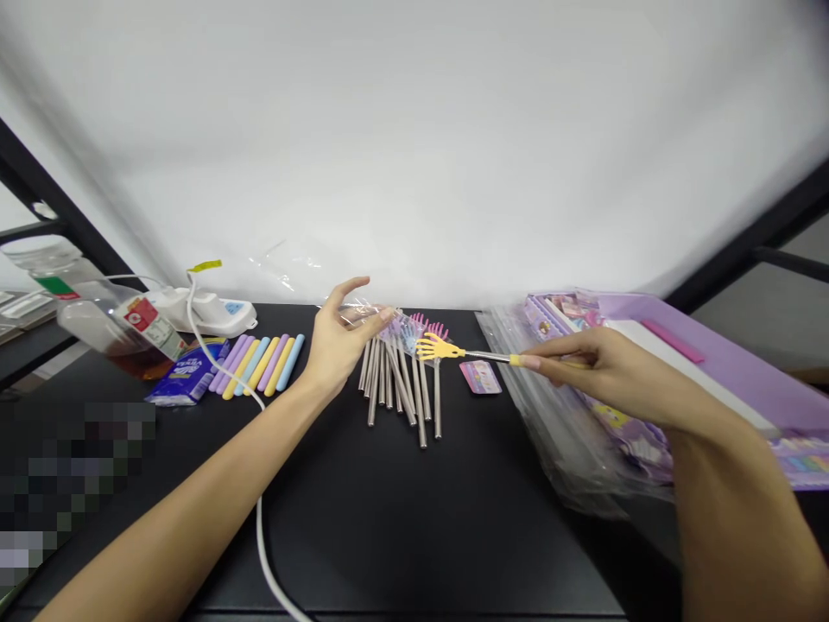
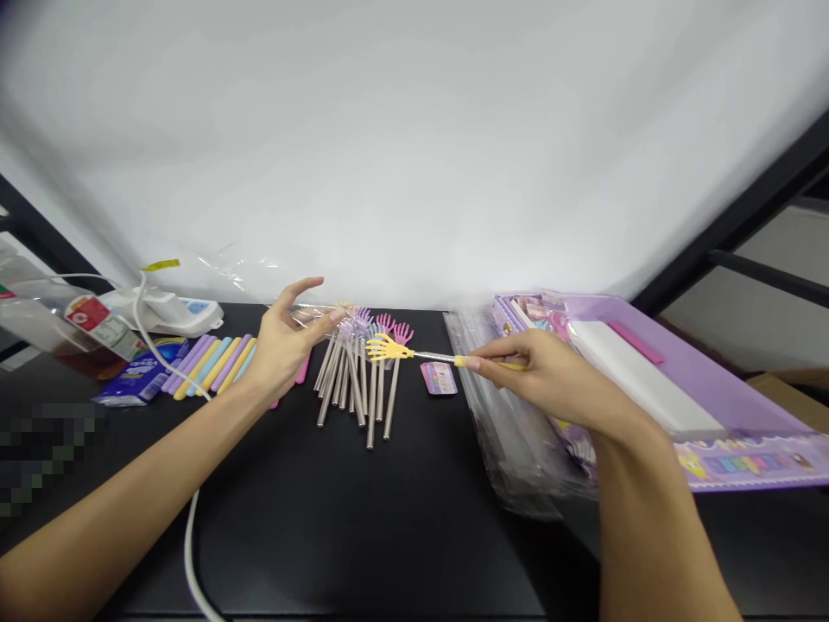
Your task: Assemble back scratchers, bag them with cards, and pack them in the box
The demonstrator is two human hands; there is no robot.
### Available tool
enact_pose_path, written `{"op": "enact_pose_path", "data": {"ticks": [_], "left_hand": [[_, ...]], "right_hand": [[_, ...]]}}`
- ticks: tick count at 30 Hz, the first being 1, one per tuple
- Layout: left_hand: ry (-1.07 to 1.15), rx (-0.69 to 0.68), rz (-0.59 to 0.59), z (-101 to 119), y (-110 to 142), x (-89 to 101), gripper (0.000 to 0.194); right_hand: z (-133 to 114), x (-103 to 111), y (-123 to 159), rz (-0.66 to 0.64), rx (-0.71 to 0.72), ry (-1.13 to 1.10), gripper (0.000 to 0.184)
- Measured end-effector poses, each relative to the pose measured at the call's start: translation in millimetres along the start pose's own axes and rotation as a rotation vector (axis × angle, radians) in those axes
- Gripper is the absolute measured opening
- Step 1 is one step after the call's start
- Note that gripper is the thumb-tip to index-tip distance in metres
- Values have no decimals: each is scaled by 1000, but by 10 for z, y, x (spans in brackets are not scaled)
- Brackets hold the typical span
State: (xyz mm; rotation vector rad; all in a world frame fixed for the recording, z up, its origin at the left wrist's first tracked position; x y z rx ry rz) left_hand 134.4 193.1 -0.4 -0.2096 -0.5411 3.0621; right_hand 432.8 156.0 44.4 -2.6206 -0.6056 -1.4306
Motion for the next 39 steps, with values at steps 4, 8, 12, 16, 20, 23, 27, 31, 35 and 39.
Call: {"op": "enact_pose_path", "data": {"ticks": [4, 8, 12, 16, 20, 23, 27, 31, 35, 39], "left_hand": [[51, 23, 8, 15, 12, -7, 69], [38, 21, -9, 19, 5, -5, 69], [40, 39, -2, -33, 20, -27, 67], [45, 32, 0, -61, 61, -81, 63], [28, 42, -17, -34, 119, -174, 65], [28, 30, -38, 10, 186, -290, 67], [161, 77, -126, 18, 254, -436, 73], [263, 105, -117, 11, 194, -359, 77], [339, 134, -74, -15, 89, -203, 82], [305, 124, -91, -4, 57, -161, 80]], "right_hand": [[2, 4, -16, 58, 36, 22, 47], [4, 19, -21, 106, 36, 41, 42], [-29, -44, -45, 59, 40, -2, 44], [-90, -105, -94, 27, 106, -113, 42], [-137, -197, -183, 66, 116, -262, 40], [-256, -424, -287, 47, 117, -449, 38], [-427, -658, -363, 122, 119, -658, 40], [-482, -633, -301, -106, 199, -678, 33], [-402, -483, -208, -251, 266, -607, 40], [-345, -478, -231, -142, 265, -565, 41]]}}
Point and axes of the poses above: each hand's wrist, its own y-axis away from the middle knuckle, its own x-axis out of the back of the hand, z = x × y, the point moved 5 cm from there along -y, towards the middle knuckle, and after that the axes turned 7 degrees about -z, right-handed, at the moved point
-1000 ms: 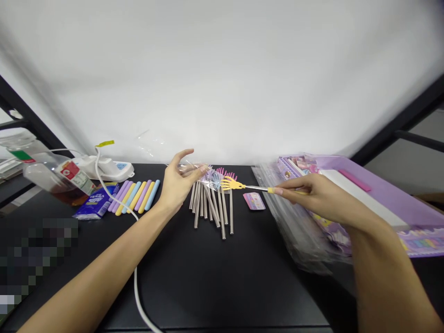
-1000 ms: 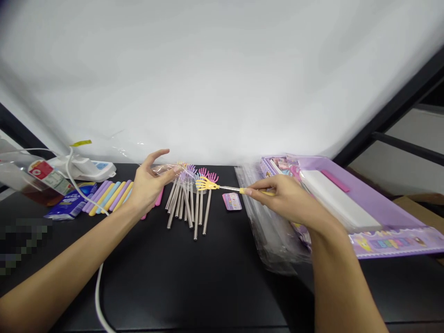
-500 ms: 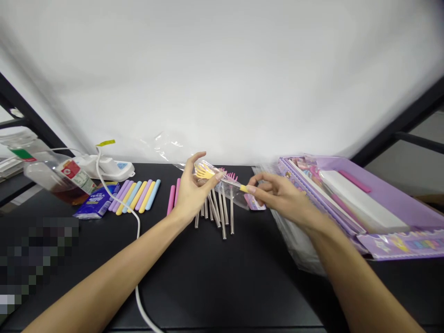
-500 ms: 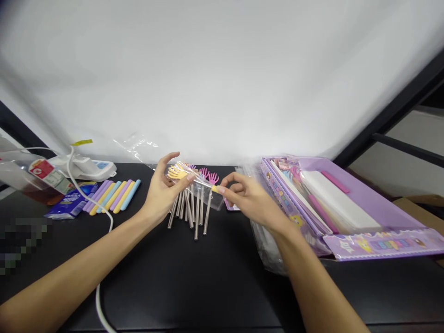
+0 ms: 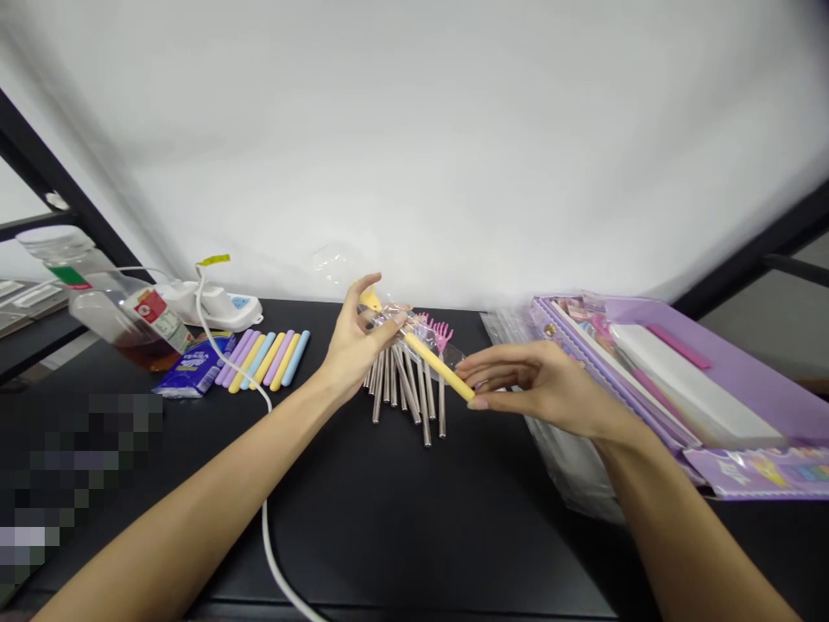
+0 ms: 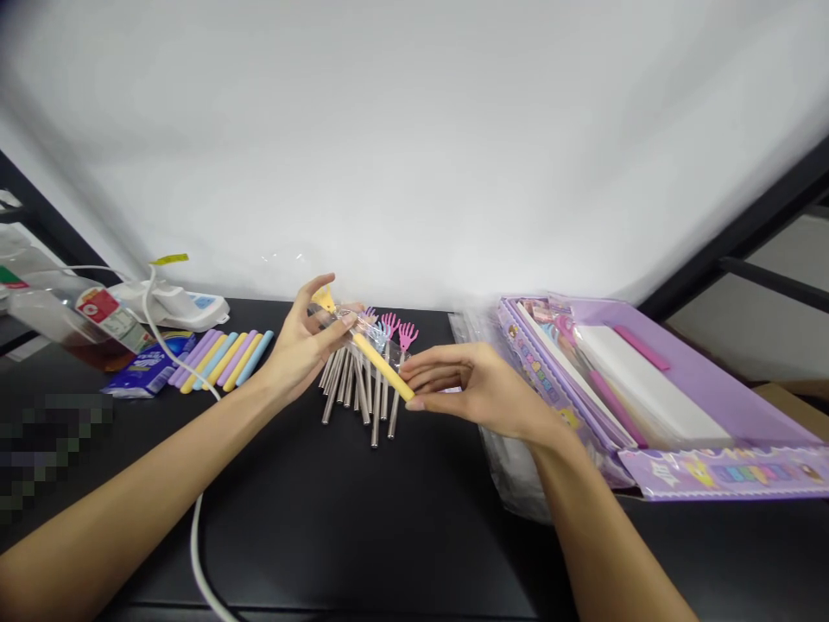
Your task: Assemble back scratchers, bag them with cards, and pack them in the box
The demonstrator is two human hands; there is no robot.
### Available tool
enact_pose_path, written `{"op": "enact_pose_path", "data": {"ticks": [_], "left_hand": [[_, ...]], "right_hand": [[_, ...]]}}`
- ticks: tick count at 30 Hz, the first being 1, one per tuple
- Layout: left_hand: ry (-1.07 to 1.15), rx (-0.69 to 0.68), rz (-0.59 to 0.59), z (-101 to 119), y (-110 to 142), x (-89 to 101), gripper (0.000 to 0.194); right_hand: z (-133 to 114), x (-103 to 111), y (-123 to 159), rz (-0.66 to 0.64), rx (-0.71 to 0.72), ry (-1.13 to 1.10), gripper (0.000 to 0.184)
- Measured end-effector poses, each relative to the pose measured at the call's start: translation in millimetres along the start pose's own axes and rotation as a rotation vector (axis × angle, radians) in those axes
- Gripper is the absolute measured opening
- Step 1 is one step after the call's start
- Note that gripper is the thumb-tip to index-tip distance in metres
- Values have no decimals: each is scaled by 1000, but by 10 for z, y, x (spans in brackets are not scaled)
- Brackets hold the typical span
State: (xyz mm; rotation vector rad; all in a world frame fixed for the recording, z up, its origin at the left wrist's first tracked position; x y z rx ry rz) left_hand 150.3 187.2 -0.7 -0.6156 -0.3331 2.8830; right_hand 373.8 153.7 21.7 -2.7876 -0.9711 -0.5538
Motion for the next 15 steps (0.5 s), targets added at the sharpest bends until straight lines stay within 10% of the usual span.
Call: {"op": "enact_pose_path", "data": {"ticks": [9, 15], "left_hand": [[-62, 118, -231, -129, 192, -327, 75], [-137, 97, -289, -106, 202, -315, 61]], "right_hand": [[-99, -90, -63, 429, 306, 512, 29], [-165, -139, -33, 212, 336, 421, 11]]}}
Point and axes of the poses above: each hand's wrist, its own y-axis away from the middle knuckle, its own x-axis out of the back of the hand, z = x × y, the point moved 5 cm from there along -y, towards the middle knuckle, and after that the axes turned 7 degrees about -z, right-handed, at the moved point
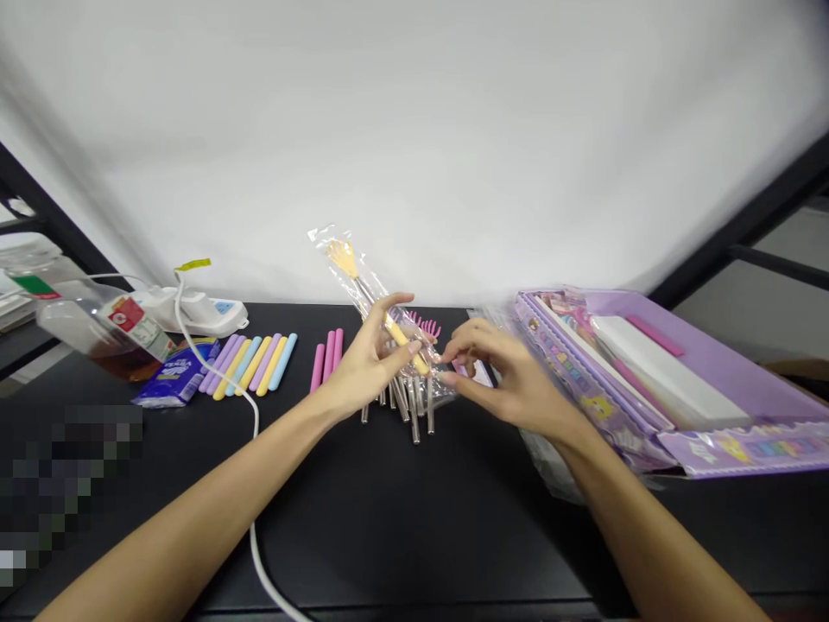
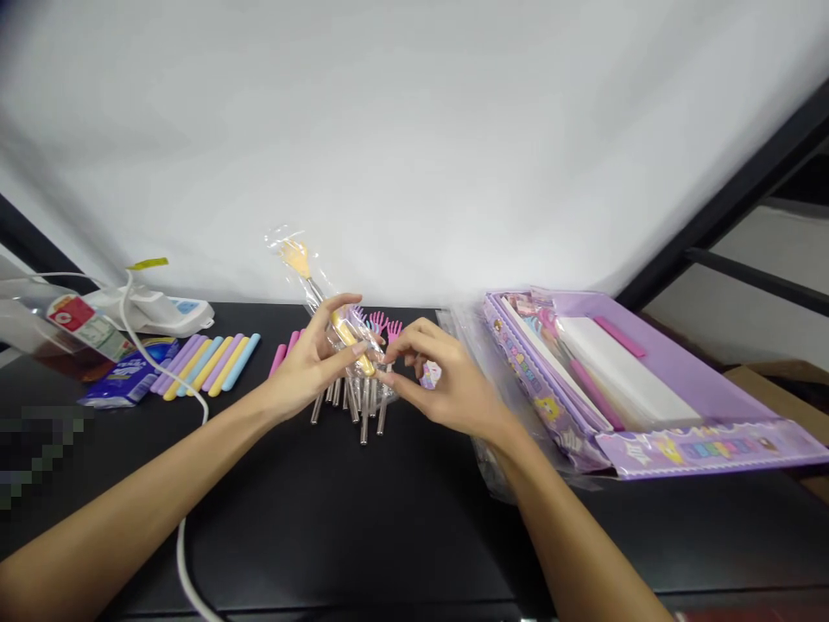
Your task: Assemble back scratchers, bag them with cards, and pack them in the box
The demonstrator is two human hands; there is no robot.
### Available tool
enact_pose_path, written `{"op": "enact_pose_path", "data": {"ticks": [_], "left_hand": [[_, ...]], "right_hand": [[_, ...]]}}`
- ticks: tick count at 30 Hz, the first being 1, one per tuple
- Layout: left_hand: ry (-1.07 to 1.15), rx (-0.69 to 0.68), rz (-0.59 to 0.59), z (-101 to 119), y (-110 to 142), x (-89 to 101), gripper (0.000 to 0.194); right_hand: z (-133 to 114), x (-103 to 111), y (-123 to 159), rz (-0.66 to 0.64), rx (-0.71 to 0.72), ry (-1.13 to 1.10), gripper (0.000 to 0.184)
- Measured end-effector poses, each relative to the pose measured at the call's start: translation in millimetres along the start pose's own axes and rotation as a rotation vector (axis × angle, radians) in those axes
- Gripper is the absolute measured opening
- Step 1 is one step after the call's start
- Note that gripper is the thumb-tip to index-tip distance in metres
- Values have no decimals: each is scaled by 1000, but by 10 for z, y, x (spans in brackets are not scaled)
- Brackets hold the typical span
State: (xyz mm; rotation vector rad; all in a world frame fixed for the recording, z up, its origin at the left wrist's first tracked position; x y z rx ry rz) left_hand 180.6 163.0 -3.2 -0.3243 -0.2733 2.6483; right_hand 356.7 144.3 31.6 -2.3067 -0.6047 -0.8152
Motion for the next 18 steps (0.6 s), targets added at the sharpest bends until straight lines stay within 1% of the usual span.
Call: {"op": "enact_pose_path", "data": {"ticks": [1, 2, 3, 4, 6, 8, 10, 12, 14, 15, 16, 18], "left_hand": [[2, 3, -7, 8, -8, 32, 60], [12, 8, -12, 16, -15, 63, 59], [25, 17, -15, 21, -20, 88, 58], [38, 25, -17, 26, -23, 105, 59], [42, 29, -24, 41, -20, 107, 60], [2, 8, -50, 60, -9, 67, 59], [-56, -13, -101, 67, 6, 4, 57], [-112, -4, -148, 48, 18, -48, 51], [-161, 15, -170, 22, 23, -62, 37], [-184, 24, -183, 11, 23, -61, 30], [-207, 27, -206, 5, 23, -61, 25], [-228, 16, -282, 8, 27, -72, 23]], "right_hand": [[-15, 5, 13, -68, 23, -39, 15], [-25, 4, 26, -130, 38, -58, 22], [-33, 2, 36, -171, 50, -57, 27], [-38, -3, 40, -185, 56, -39, 28], [-47, -15, 30, -137, 66, -5, 18], [-62, -24, 9, -29, 84, -14, 5], [-65, -33, -9, 62, 91, -46, 3], [-44, -38, -23, 116, 82, -69, 3], [9, -48, -32, 141, 40, -96, 11], [53, -57, -36, 147, -4, -125, 18], [105, -71, -39, 147, -64, -170, 24], [211, -108, -38, 142, -204, -291, 34]]}}
Point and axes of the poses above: each hand's wrist, its own y-axis away from the middle knuckle, its own x-axis out of the back of the hand, z = x × y, the point moved 5 cm from there along -y, towards the middle knuckle, and after that the axes turned 7 degrees about -z, right-handed, at the moved point
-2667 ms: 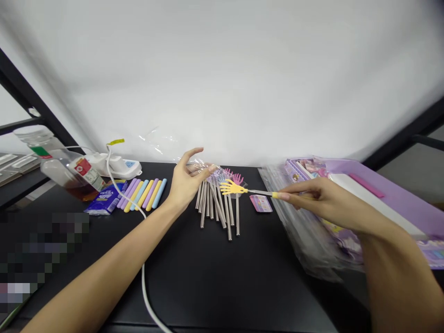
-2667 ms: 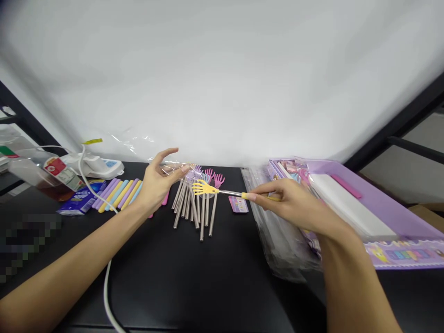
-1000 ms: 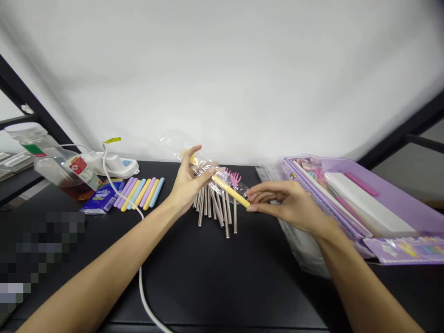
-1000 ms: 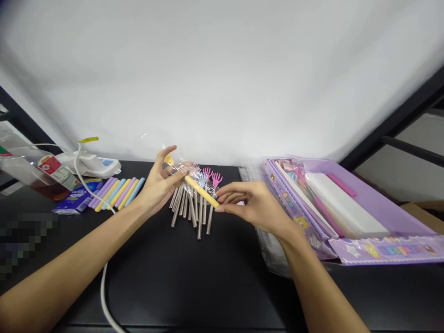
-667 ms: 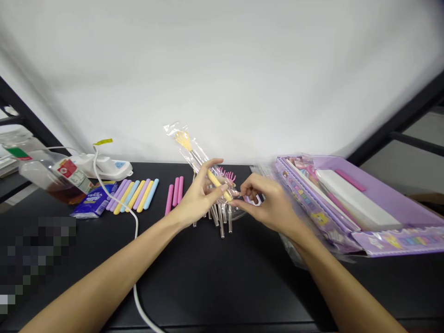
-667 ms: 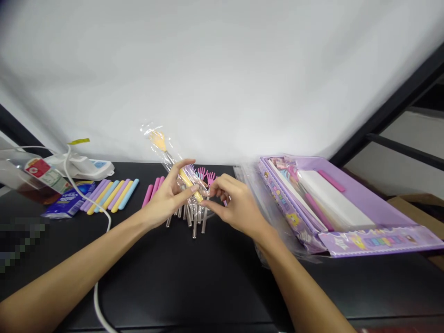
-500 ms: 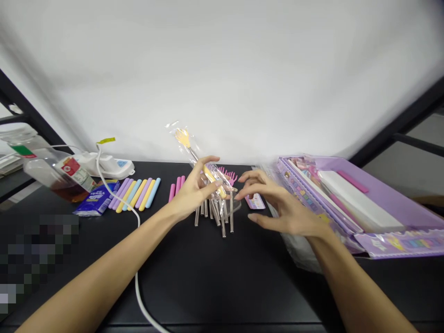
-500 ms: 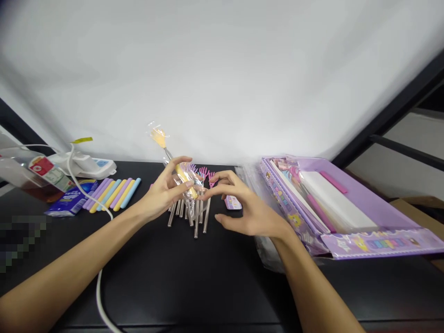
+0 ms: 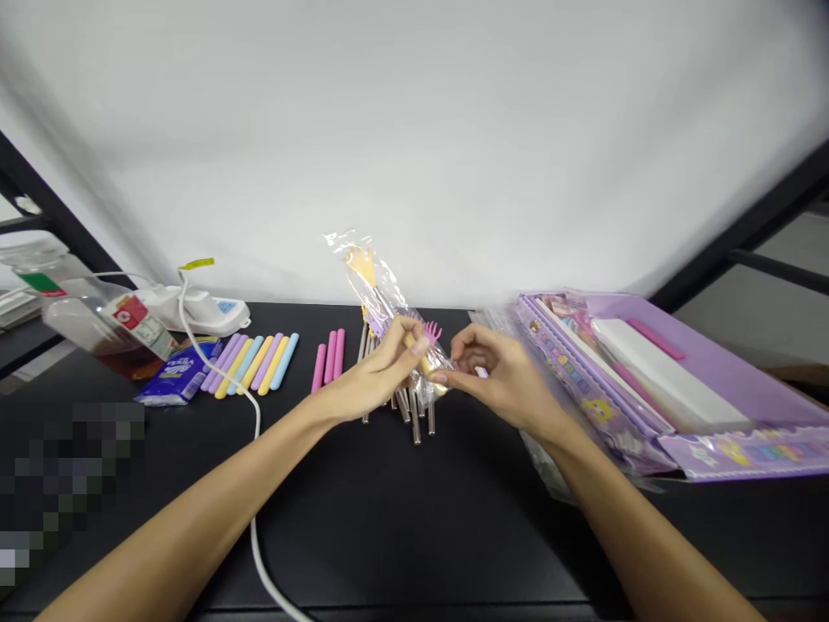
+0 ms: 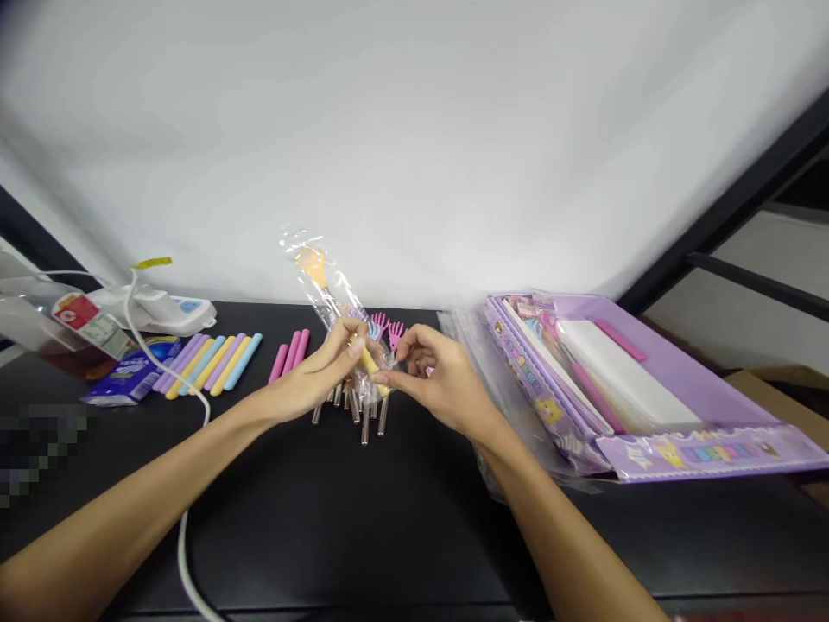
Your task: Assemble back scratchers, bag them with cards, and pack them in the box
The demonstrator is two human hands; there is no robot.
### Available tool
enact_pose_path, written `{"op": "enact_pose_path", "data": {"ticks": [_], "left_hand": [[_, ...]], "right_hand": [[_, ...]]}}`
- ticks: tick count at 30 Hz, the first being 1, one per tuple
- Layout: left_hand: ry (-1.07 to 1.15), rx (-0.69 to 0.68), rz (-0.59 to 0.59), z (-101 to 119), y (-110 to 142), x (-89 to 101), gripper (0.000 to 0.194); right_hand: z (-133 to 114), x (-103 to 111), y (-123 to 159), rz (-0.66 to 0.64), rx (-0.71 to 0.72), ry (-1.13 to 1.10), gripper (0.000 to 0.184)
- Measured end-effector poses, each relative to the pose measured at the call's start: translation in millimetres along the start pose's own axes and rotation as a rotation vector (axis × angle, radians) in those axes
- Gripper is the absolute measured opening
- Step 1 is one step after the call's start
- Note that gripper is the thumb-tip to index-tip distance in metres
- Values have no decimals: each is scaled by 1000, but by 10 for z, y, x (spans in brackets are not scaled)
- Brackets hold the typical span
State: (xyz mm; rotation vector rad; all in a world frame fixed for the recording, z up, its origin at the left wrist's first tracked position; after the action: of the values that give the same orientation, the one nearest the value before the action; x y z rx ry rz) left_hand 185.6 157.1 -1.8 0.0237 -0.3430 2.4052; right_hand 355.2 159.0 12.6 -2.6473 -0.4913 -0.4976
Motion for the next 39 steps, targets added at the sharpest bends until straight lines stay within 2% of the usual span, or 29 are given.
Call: {"op": "enact_pose_path", "data": {"ticks": [3, 7, 9, 12, 14, 16, 18, 22, 24, 28, 30, 32, 36, 39], "left_hand": [[9, -14, -111, 26, 17, -35, 37], [-57, 6, -123, 60, 22, -20, 54], [-117, -31, 11, 78, 0, 102, 60], [-89, -139, 418, 74, 9, 446, 44], [-41, -170, 599, 28, 33, 616, 38], [-34, -152, 631, -21, 29, 669, 36], [-57, -129, 603, -51, 21, 636, 36], [-89, -93, 530, -98, 19, 481, 44], [-95, -70, 474, -125, 14, 403, 49], [-89, -8, 303, -143, -6, 233, 62], [-77, 22, 212, -123, -13, 143, 65], [-65, 44, 127, -92, -13, 57, 67], [-41, 50, 44, -45, -4, -38, 70], [-70, 46, 37, -44, 1, -46, 48]], "right_hand": [[110, -44, 0, -46, -209, -146, 41], [96, -110, 30, -230, -344, -177, 34], [63, -92, 45, -287, -357, -172, 32], [42, -49, 90, -428, -385, -159, 30], [44, -35, 146, -584, -403, -102, 29], [57, -18, 206, -712, -409, -6, 27], [78, -5, 257, -803, -415, 87, 24], [130, 21, 309, -888, -466, 218, 29], [109, 56, 263, -796, -423, 245, 33], [-88, 158, 96, -317, -111, 271, 23], [-176, 144, 73, -158, 29, 315, 21], [-204, 88, 66, -102, 92, 362, 24], [-133, 66, 39, -31, 69, 390, 35], [-37, 150, 7, -1, 3, 399, 35]]}}
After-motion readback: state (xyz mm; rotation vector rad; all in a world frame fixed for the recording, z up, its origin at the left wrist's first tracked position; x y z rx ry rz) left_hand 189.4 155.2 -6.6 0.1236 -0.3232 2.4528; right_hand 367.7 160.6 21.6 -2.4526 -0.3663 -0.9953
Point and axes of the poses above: each hand's wrist, its own y-axis away from the middle knuckle, its own x-axis out of the back of the hand, z = x × y, the point moved 5 cm from there along -y, towards the middle knuckle, and after that the axes turned 7 degrees about -z, right-handed, at the moved point
